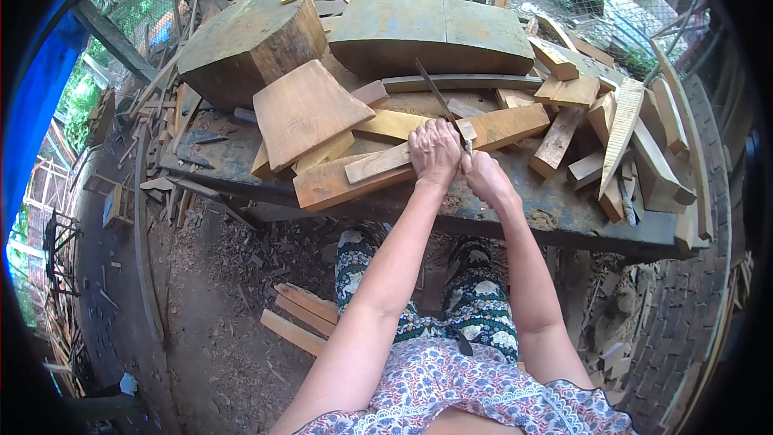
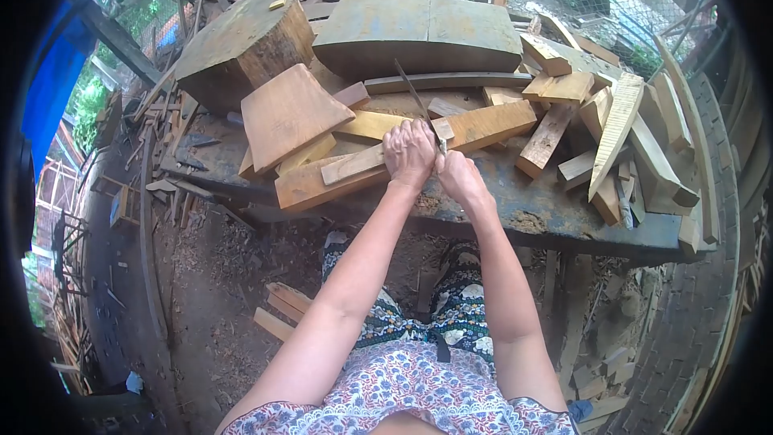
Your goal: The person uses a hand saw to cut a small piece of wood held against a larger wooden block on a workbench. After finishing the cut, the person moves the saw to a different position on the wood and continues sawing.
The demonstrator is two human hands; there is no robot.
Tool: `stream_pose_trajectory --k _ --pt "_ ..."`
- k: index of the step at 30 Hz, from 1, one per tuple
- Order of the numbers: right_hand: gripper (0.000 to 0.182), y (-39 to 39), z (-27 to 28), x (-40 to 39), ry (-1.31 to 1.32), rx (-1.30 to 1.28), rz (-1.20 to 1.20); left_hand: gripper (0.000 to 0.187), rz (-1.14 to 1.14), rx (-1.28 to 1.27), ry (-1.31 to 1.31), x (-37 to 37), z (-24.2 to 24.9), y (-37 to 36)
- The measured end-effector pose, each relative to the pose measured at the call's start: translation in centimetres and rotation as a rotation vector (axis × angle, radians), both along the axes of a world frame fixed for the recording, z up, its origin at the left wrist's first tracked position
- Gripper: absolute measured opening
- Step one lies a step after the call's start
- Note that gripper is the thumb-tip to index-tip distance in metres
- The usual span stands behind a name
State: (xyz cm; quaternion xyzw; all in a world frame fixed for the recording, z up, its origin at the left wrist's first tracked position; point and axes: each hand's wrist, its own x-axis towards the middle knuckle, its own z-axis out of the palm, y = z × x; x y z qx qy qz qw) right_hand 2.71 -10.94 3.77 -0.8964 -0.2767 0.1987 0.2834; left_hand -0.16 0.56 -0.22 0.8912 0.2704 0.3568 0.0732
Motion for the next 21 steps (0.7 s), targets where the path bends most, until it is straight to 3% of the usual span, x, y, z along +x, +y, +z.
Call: stream_pose_trajectory --k 1,5,7,21 --pt "0.042 0.2 3.3 -0.7 0.192 -0.062 -0.053 0.024 0.003 0.008 0.001 0.0 0.1 0.0" --pt "0.043 0.2 2.5 -0.3 0.297 -0.036 -0.08 0.023 0.005 0.0 0.012 0.0 0.2 0.1" --pt "0.042 -0.2 -0.4 -0.6 -0.114 0.043 0.021 0.023 0.016 0.014 0.016 0.0 0.1 0.0" --pt "0.041 -0.3 -0.5 -0.6 -0.091 0.029 -0.025 0.023 0.007 0.025 0.002 0.0 0.2 -0.1"
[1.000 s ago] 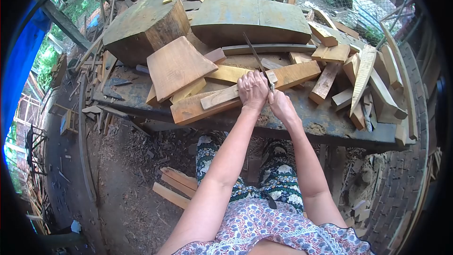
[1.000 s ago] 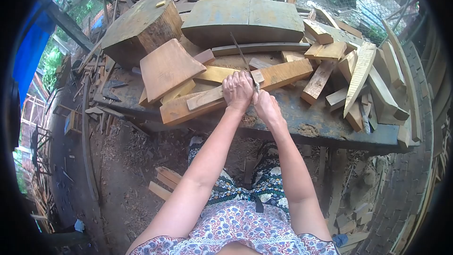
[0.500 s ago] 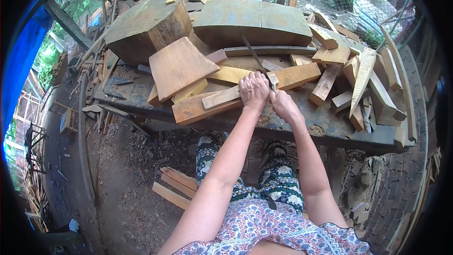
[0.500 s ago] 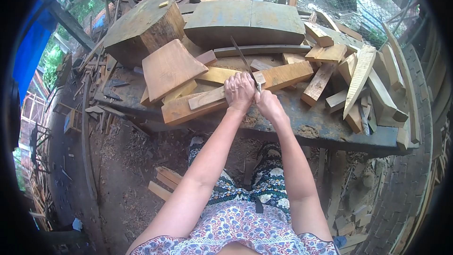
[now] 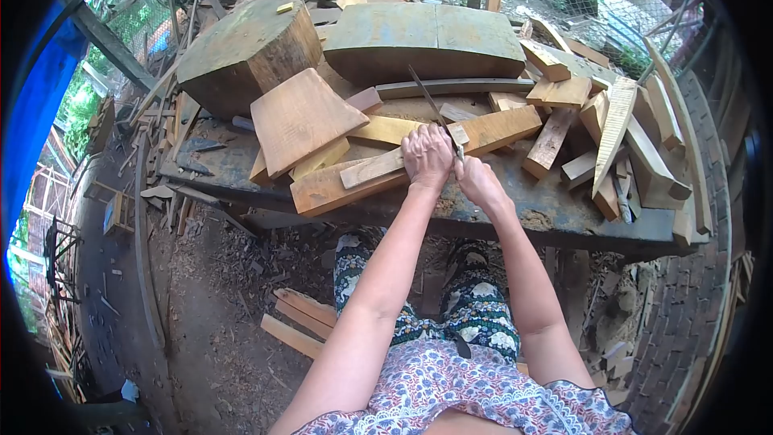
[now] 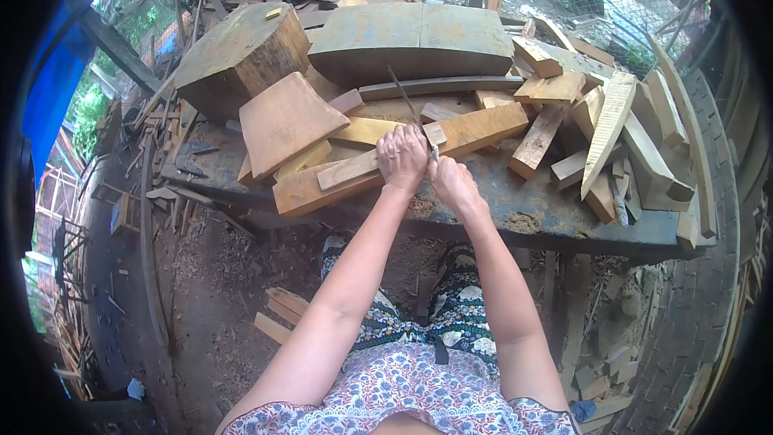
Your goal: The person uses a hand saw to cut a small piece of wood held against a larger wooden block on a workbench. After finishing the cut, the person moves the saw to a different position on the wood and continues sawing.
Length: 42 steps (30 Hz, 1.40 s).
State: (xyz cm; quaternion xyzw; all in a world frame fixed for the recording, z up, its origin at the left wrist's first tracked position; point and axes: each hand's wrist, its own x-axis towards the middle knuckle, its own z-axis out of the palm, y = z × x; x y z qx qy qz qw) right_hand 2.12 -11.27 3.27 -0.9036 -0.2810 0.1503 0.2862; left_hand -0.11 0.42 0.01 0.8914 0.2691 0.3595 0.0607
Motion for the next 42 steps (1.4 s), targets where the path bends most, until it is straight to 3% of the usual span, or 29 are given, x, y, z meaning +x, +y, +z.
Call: stream_pose_trajectory --k 7,42 --pt "0.042 -0.4 0.9 -0.2 0.091 -0.035 -0.035 0.021 0.021 0.019 0.03 -0.1 -0.5 -0.1" --pt "0.039 -0.5 -0.5 -0.2 -0.007 0.001 -0.002 0.021 -0.001 0.017 -0.005 -0.1 -0.4 0.0"
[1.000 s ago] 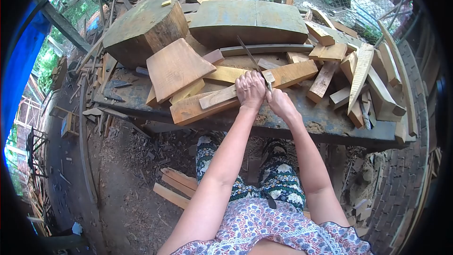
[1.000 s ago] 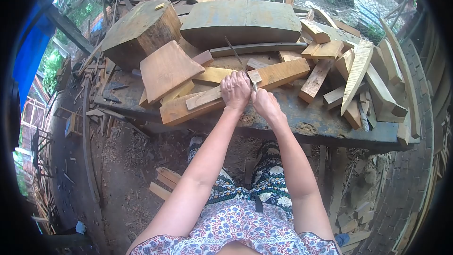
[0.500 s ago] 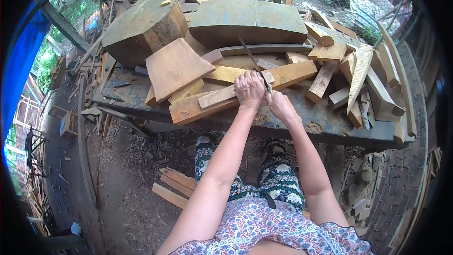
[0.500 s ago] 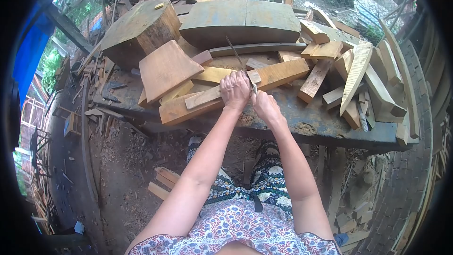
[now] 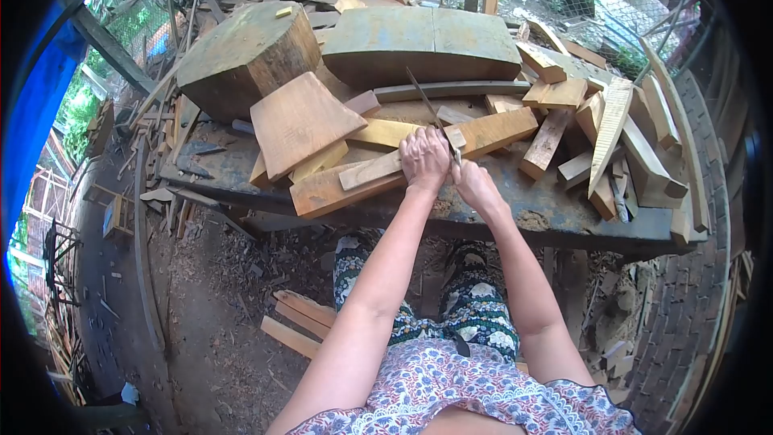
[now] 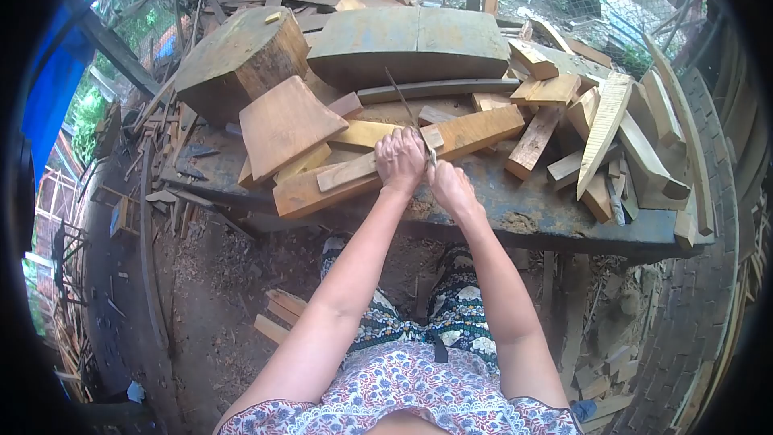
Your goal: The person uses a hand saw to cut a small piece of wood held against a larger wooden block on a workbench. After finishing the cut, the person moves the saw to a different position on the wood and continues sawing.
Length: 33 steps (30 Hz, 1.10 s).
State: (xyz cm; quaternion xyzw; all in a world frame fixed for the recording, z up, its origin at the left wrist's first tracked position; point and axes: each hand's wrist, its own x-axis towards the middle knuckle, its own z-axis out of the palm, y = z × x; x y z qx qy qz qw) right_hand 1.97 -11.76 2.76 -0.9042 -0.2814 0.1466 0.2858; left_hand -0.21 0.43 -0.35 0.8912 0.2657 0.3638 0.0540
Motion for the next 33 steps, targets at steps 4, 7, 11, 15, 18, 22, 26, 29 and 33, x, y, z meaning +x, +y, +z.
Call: stream_pose_trajectory --k 4,7,11,15,18,22,26,29,33 --pt "0.039 -0.6 0.2 -0.3 -0.012 -0.025 0.008 0.019 0.003 -0.008 -0.001 0.0 0.4 0.1" --pt "0.039 -0.1 0.4 0.4 0.026 -0.046 0.023 0.019 -0.004 -0.011 0.025 -0.2 0.0 -0.1" --pt "0.039 1.1 0.5 1.0 0.002 -0.054 0.041 0.02 0.003 -0.004 0.032 -0.1 0.2 0.3" --pt "0.039 -0.9 -0.4 -0.6 -0.007 -0.011 0.014 0.02 0.003 -0.018 0.017 -0.1 0.2 0.1" --pt "0.039 -1.8 0.0 -1.3 -0.007 -0.017 0.001 0.021 0.015 -0.002 0.012 0.2 0.0 0.1" --pt "0.039 0.1 0.4 0.7 0.022 -0.019 0.029 0.021 0.008 -0.027 0.06 -0.1 0.2 -0.1" --pt "0.038 0.7 -0.3 0.8 0.009 0.004 0.039 0.021 0.012 0.006 0.044 -0.1 0.3 0.1" --pt "0.037 -1.2 0.2 -1.2 0.03 0.003 -0.004 0.021 0.002 -0.001 0.025 -0.2 0.4 0.0" --pt "0.038 -2.0 0.3 -1.7 0.04 -0.019 -0.03 0.02 0.009 0.03 0.015 -0.2 0.1 -0.1"
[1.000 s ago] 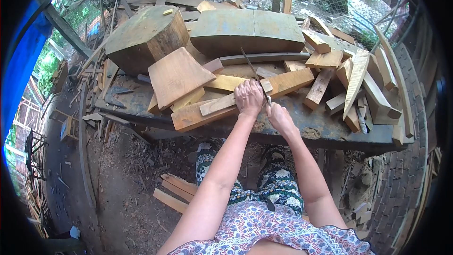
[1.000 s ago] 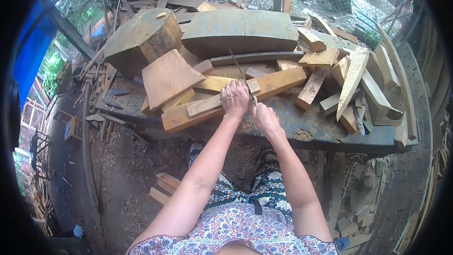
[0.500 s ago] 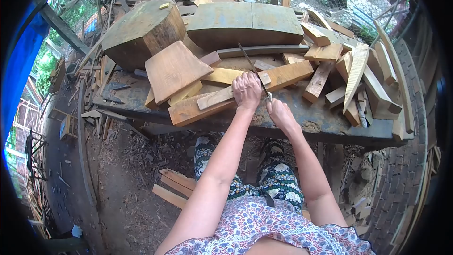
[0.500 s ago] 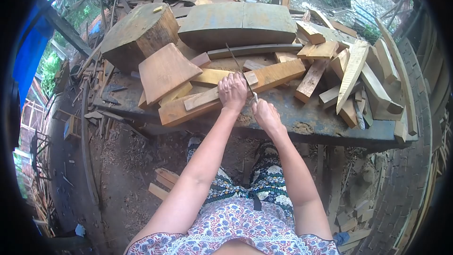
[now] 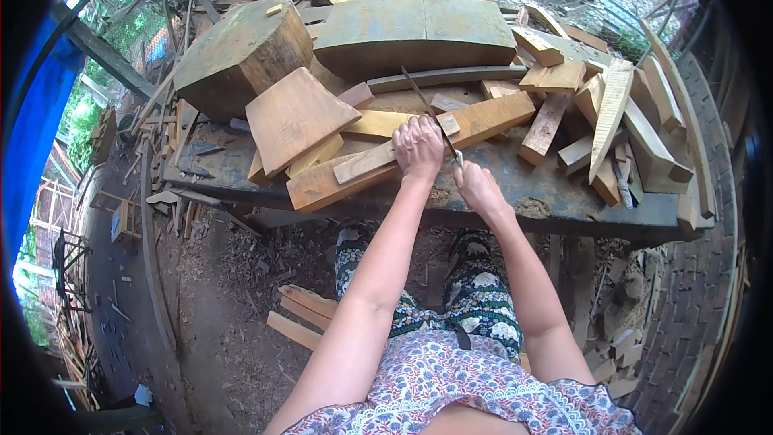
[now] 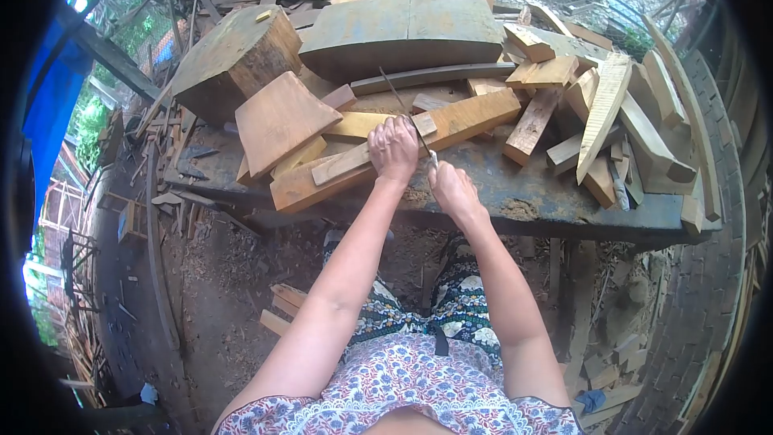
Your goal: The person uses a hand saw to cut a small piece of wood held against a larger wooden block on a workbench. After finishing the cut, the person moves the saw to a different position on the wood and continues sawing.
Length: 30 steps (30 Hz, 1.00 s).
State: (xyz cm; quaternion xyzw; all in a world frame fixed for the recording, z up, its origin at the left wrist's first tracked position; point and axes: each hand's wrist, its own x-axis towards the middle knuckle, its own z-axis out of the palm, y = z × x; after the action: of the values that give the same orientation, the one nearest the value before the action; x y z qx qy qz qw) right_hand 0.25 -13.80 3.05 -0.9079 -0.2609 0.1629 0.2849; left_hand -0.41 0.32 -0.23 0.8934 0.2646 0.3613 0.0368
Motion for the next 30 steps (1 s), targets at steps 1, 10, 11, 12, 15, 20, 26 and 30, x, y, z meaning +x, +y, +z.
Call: stream_pose_trajectory --k 1,10,11,12,15,20,26,30 --pt "0.039 0.3 0.0 0.7 -0.01 0.003 0.044 0.019 0.003 -0.008 0.028 0.1 0.1 0.0" --pt "0.039 0.4 0.0 0.2 -0.018 -0.001 0.018 0.022 -0.004 -0.037 0.036 0.2 -0.1 0.2" --pt "0.039 -0.2 -1.0 -0.2 -0.013 0.009 0.002 0.022 -0.005 -0.041 0.039 0.2 -0.1 0.2" --pt "0.039 -0.4 -0.6 -0.3 -0.011 0.004 0.001 0.022 0.0 -0.025 0.024 0.3 -0.1 0.2" --pt "0.039 -0.4 0.1 -0.2 -0.014 0.014 -0.007 0.022 0.004 -0.01 0.026 0.0 0.0 -0.1" --pt "0.036 2.5 -0.4 2.1 -0.026 0.028 0.037 0.024 0.001 -0.033 0.035 0.2 0.1 0.2" --pt "0.036 0.1 -0.6 -0.2 0.005 0.007 0.003 0.023 0.007 -0.006 0.031 0.2 0.0 0.2" --pt "0.036 0.6 0.2 0.6 -0.014 -0.016 0.029 0.021 0.019 0.001 0.056 0.2 0.0 0.1"
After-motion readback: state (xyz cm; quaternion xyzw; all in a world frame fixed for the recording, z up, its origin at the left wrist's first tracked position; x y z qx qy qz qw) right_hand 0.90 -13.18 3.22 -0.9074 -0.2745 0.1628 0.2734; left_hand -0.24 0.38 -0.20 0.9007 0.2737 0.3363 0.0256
